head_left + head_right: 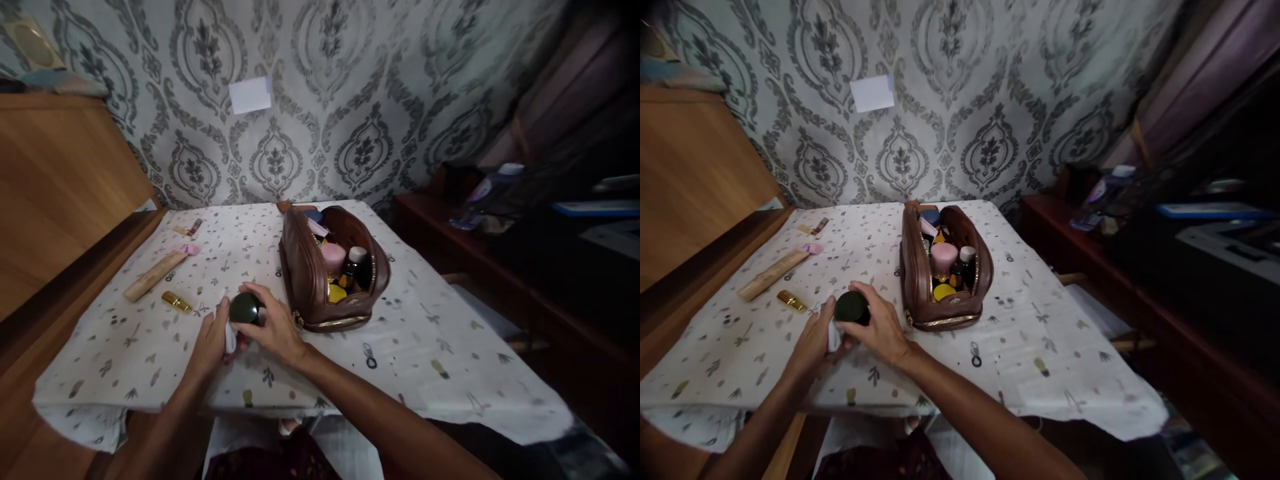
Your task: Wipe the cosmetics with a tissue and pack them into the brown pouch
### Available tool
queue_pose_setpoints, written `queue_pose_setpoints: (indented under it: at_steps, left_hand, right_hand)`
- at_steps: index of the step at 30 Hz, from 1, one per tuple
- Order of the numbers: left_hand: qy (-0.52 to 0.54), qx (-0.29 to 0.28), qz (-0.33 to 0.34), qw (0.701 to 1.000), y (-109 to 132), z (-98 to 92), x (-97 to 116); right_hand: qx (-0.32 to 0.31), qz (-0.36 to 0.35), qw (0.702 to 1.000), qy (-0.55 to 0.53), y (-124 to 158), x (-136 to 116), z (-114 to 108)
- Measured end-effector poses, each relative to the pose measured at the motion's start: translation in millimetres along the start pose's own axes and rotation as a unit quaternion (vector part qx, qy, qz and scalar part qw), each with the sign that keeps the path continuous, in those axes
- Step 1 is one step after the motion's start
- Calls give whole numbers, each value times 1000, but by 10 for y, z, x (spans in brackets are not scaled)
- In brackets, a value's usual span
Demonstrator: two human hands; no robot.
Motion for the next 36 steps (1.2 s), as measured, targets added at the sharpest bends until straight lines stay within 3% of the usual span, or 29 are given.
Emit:
queue_pose_setpoints:
  at_steps: [5, 10, 17, 24, 26, 29, 33, 36]
  left_hand:
    - [-68, 68, 109, 989, 28, -19, 99]
    - [-116, 40, 186, 975, 42, 23, 118]
    - [-278, 16, 356, 892, 83, 35, 152]
    - [-356, -75, 438, 822, 197, 5, 102]
    - [-321, -63, 463, 824, 227, -21, 144]
    - [-239, -17, 468, 851, 253, -64, 233]
    - [-148, 25, 387, 910, 230, -63, 275]
    - [-81, 43, 309, 947, 175, -25, 216]
  right_hand:
    - [17, 24, 1000, -7, 7, 41, 21]
    - [44, 12, 998, 34, 13, 21, -5]
    - [54, -3, 997, 56, -13, 35, -8]
    - [57, 45, 997, 24, -44, 68, -22]
    - [57, 40, 998, 4, -52, 54, -35]
    - [51, 26, 998, -13, -49, 7, -60]
    - [44, 31, 997, -61, -35, -60, -75]
    - [22, 75, 989, -128, -39, -70, -63]
Point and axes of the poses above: each hand's wrist, its own y-axis away from the middle knuckle, its own z-axis out of the palm, x = y × z, the point moved 2 cm from there along -y, towards the middle knuckle, and after that the axes turned 11 degrees about y, right-handed, at the moved point
